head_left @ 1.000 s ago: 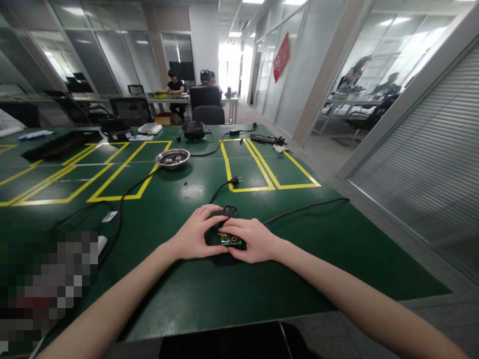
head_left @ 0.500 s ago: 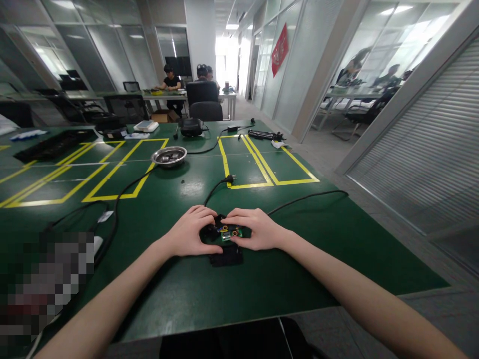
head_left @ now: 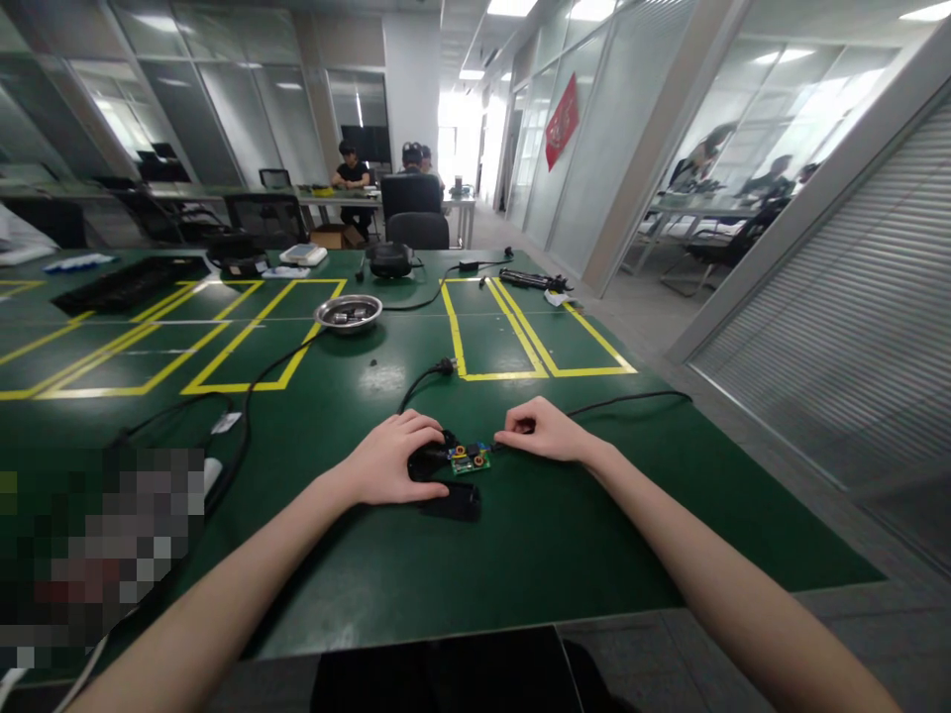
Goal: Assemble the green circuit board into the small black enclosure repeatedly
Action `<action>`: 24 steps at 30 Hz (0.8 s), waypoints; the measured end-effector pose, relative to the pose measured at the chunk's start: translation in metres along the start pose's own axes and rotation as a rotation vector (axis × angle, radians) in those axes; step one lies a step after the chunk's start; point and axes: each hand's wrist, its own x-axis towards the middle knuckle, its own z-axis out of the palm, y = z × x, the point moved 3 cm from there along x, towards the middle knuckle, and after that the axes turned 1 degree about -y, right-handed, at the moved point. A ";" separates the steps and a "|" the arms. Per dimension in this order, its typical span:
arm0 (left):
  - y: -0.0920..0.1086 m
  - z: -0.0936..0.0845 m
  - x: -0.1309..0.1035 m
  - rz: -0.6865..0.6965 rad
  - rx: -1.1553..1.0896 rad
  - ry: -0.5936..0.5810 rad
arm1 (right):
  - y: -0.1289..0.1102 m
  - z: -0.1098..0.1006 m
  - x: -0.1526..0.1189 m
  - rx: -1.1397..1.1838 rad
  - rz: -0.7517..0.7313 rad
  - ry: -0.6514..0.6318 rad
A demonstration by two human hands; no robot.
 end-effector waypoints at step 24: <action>0.008 0.008 0.001 0.014 0.031 -0.048 | -0.026 0.038 0.001 -0.113 -0.086 0.067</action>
